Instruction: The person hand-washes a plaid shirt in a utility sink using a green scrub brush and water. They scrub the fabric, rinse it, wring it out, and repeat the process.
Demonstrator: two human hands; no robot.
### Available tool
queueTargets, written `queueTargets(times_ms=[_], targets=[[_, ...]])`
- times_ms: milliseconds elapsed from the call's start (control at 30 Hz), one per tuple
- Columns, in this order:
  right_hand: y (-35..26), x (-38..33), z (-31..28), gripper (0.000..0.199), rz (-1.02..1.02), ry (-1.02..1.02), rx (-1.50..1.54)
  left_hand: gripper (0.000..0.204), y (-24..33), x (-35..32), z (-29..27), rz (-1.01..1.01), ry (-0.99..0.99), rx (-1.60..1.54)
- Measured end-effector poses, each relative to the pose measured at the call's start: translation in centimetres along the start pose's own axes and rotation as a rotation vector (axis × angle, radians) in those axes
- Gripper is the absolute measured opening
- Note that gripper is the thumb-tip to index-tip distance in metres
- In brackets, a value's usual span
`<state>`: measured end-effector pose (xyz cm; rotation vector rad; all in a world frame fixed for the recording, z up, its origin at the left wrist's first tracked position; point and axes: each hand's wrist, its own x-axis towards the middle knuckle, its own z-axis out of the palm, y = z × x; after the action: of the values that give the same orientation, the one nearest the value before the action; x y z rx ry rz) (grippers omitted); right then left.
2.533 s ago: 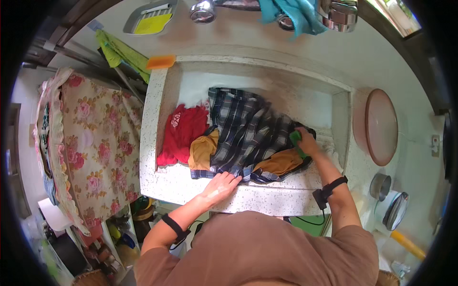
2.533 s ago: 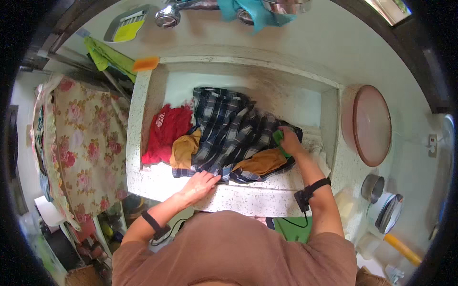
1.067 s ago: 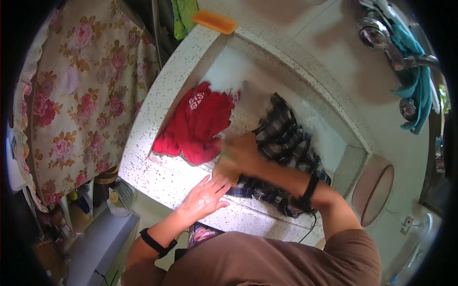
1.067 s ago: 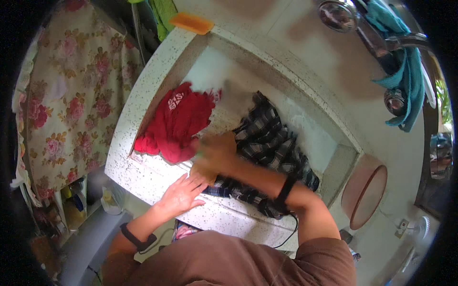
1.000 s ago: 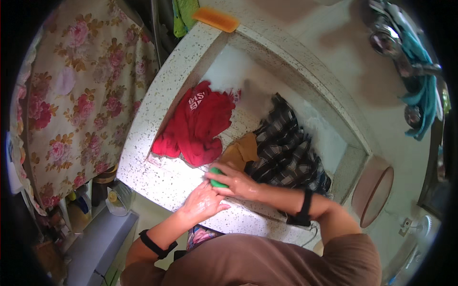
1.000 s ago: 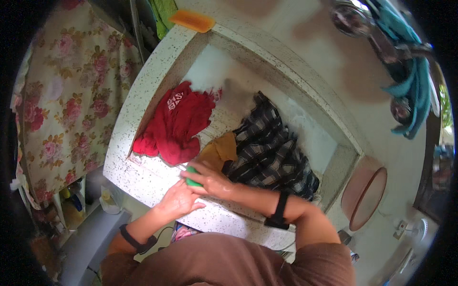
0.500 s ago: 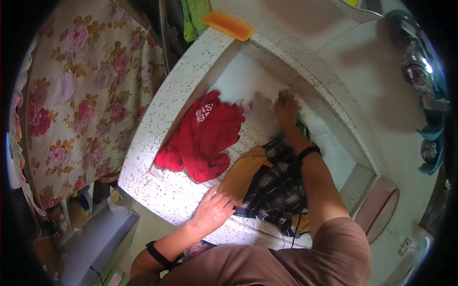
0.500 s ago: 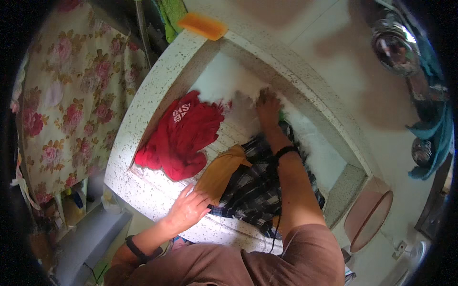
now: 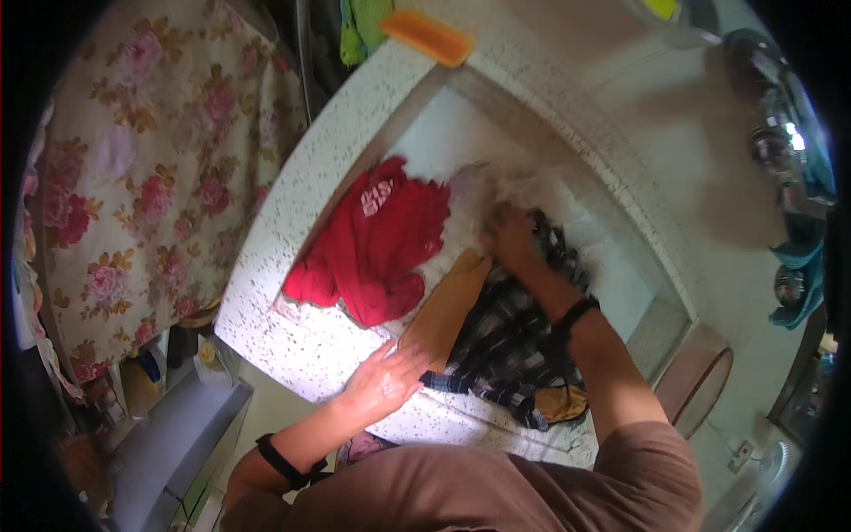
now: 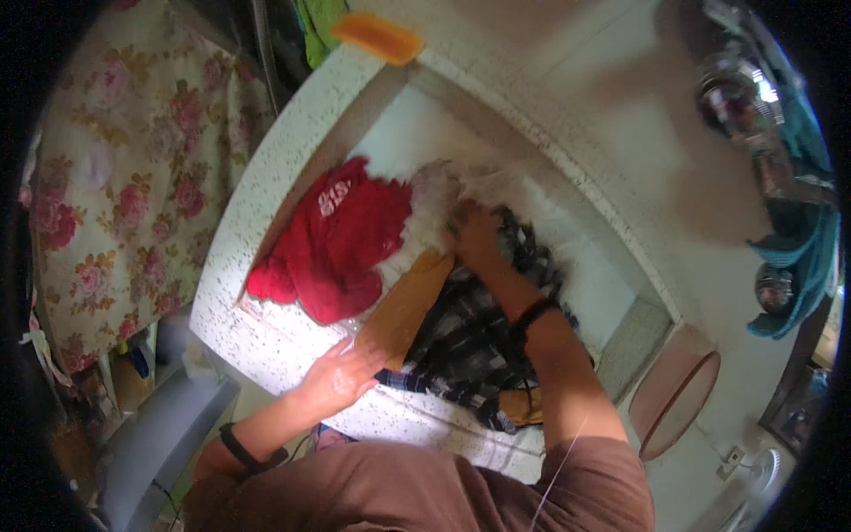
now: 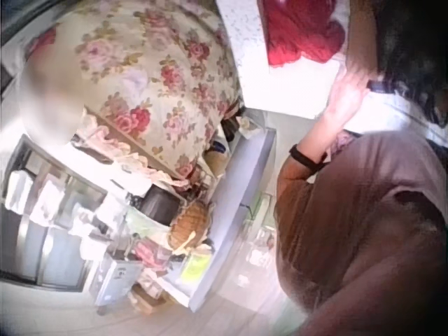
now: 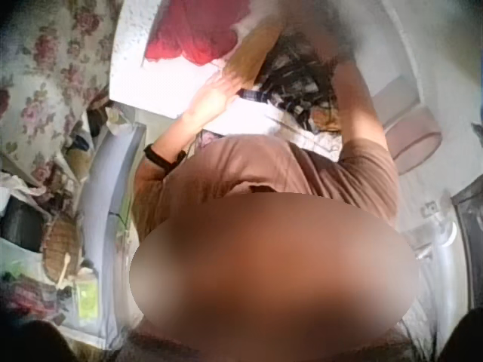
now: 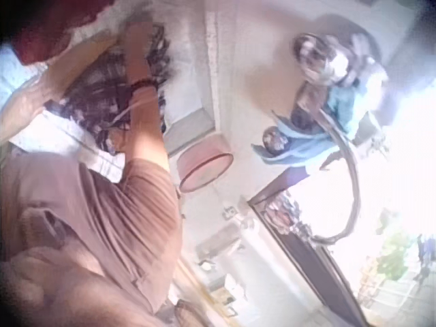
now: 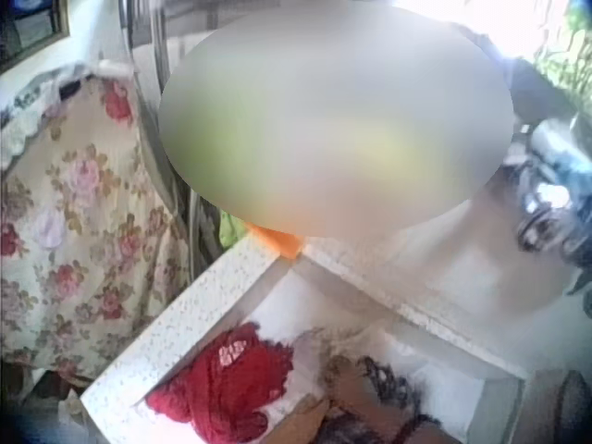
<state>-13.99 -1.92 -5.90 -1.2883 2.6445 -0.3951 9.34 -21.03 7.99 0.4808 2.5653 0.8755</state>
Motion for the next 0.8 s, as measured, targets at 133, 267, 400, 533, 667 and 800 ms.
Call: queueTargets(times_ms=[133, 267, 400, 533, 667, 800], targets=[[-6.1, -1.8, -2.8, 0.036, -0.248, -0.089, 0.19, 0.035, 0.0, 0.1, 0.3, 0.01, -0.005, 0.032], [-4.9, -1.4, -1.3, 0.038, -0.041, -0.051, 0.302, 0.037, -0.1, -0.1, 0.6, 0.014, 0.049, 0.004], [-0.3, -0.2, -0.2, 0.047, 0.034, 0.038, 0.035, 0.038, 0.0, -0.5, 0.6, 0.036, 0.019, 0.029], [-1.7, -0.9, -0.1, 0.042, -0.3, -0.233, 0.081, 0.039, 0.1, -0.3, 0.5, 0.024, 0.018, 0.053], [-3.0, -0.6, 0.5, 0.043, -0.172, 0.173, 0.196, 0.04, 0.0, 0.1, 0.1, 0.022, -0.027, 0.045], [4.9, -0.6, 2.8, 0.046, 0.138, 0.027, 0.099, 0.049, 1.1, 1.2, -0.3, 0.017, -0.074, 0.18]])
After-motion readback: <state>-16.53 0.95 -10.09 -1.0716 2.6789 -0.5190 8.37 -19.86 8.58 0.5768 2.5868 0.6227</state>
